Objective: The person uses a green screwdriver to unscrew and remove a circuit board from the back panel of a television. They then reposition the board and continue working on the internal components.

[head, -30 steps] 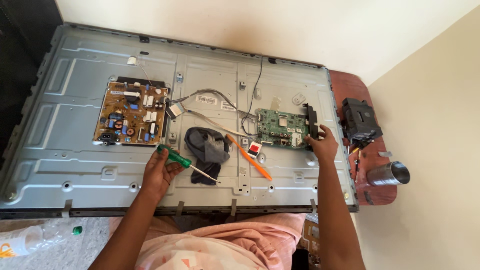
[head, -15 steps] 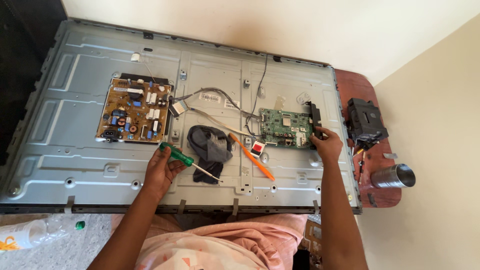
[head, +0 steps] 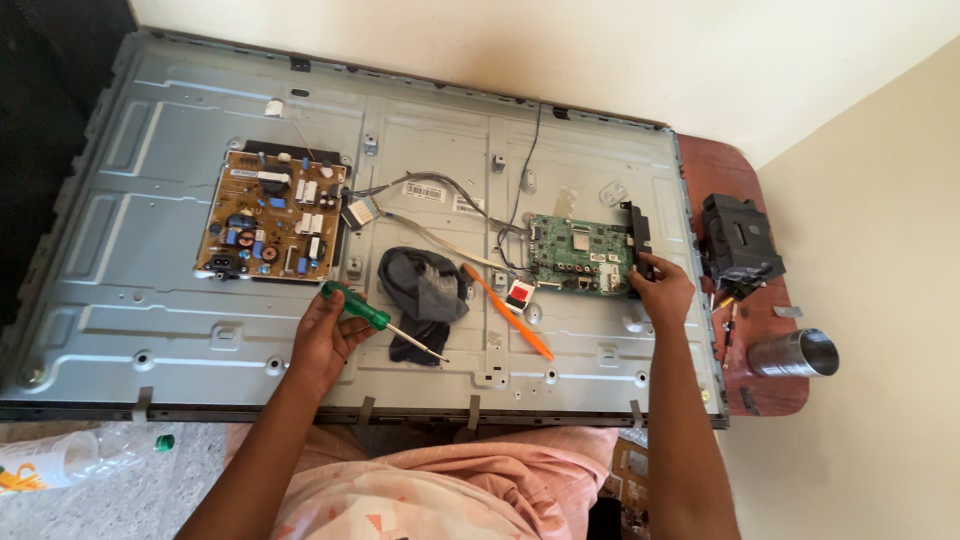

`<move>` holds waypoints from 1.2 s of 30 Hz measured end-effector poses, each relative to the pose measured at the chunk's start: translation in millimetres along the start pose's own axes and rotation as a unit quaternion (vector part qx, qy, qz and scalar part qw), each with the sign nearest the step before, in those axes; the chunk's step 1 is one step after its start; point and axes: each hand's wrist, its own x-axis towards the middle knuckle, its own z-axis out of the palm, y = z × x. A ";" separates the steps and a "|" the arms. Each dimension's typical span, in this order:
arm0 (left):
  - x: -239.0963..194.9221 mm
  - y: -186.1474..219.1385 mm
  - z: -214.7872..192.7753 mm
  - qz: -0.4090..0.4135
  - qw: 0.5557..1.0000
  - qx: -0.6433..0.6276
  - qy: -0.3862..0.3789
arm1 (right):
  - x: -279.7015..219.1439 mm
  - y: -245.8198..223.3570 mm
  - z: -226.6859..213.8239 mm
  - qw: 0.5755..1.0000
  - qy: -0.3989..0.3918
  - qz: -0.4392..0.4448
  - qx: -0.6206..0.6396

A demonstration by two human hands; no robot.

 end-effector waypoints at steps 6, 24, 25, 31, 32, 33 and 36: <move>-3.1 0.6 4.1 -0.001 1.000 0.007 0.008 | -0.2 2.1 -1.2 1.000 0.000 -0.023 -0.010; -2.5 1.8 3.5 0.000 1.000 0.005 0.008 | -2.6 -1.5 1.7 0.999 0.027 -0.021 -0.032; -2.6 2.1 3.2 -0.001 1.000 0.005 0.008 | -2.6 -1.5 2.8 0.999 0.025 -0.017 -0.028; -2.1 0.6 4.0 -0.002 1.000 0.005 0.009 | -1.1 2.2 3.0 0.999 0.021 -0.019 -0.033; -1.9 1.1 3.7 0.000 1.000 0.004 0.009 | -0.5 2.7 3.2 0.999 0.018 -0.010 -0.027; -2.0 1.8 3.2 0.000 1.000 0.003 0.010 | 0.1 3.1 3.9 1.000 0.015 -0.001 -0.021; -2.1 0.9 3.3 -0.004 1.000 0.004 0.015 | 3.0 6.3 4.2 1.000 0.013 0.001 -0.028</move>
